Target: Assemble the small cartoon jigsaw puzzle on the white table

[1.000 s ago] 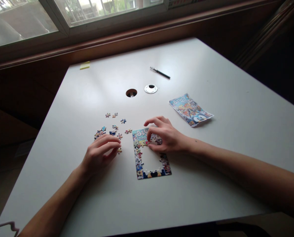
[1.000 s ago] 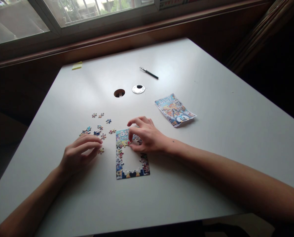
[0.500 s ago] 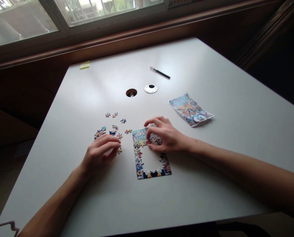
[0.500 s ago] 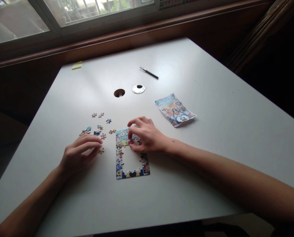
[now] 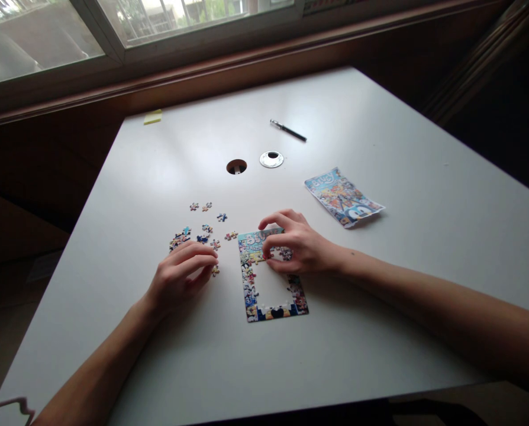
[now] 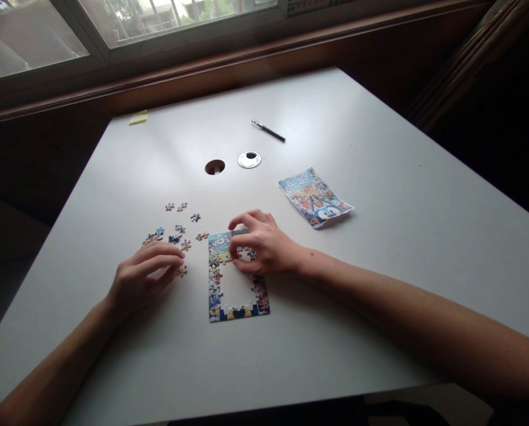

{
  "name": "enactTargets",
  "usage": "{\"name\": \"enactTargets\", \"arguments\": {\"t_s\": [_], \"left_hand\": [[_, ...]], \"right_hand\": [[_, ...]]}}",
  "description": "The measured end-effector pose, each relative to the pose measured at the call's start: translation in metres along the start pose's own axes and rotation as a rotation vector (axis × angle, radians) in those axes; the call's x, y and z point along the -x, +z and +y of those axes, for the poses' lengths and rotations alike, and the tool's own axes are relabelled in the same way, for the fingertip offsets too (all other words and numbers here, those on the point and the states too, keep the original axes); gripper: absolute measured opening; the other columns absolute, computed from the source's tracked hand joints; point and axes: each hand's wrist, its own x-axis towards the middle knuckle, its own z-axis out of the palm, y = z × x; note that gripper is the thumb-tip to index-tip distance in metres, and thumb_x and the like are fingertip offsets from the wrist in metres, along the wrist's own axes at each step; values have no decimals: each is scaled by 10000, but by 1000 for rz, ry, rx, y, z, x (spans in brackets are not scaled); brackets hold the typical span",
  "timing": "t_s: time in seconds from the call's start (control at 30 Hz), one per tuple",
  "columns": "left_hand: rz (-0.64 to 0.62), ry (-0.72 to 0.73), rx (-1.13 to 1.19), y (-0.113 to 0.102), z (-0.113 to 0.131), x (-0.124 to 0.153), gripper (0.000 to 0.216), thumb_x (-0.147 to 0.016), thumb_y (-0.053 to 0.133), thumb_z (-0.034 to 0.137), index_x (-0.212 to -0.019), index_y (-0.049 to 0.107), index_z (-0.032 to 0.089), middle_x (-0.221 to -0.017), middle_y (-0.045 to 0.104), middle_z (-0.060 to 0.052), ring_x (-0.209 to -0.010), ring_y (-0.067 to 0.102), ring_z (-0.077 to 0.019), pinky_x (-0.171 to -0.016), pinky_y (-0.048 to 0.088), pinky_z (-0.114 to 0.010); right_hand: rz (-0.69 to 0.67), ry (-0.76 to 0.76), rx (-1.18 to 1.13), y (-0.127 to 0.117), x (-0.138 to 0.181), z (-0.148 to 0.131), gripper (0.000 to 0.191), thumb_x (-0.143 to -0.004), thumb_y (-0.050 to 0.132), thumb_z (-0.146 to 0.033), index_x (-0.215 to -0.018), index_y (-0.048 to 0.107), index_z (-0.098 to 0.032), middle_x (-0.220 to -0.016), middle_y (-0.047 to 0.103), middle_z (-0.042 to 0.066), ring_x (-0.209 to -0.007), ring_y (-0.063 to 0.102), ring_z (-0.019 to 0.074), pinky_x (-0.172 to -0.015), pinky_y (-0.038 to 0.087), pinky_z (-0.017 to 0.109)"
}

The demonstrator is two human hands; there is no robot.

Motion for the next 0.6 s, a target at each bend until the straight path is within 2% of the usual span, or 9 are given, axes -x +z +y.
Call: {"name": "enactTargets", "arguments": {"t_s": [0.23,0.6], "left_hand": [[3,-4,-3,-1,0,1,192,-832,650,28,-934,664,190,-934,711,-65,-858,675,-169,-799,559,-326],[-3,-7,-4,1,0,1,185,-836,655,40,-941,664,191,-937,712,-67,-870,671,-170,-808,559,-332]], "right_hand": [[40,-61,88,5,2,-3,94,-882,637,-279,-841,716,-249,-1174,641,69,-1151,498,283,-952,350,451],[-7,-91,131,5,3,-3,81,-905,600,-257,-874,669,-231,-1313,586,83,-1257,450,297,-991,357,456]]}}
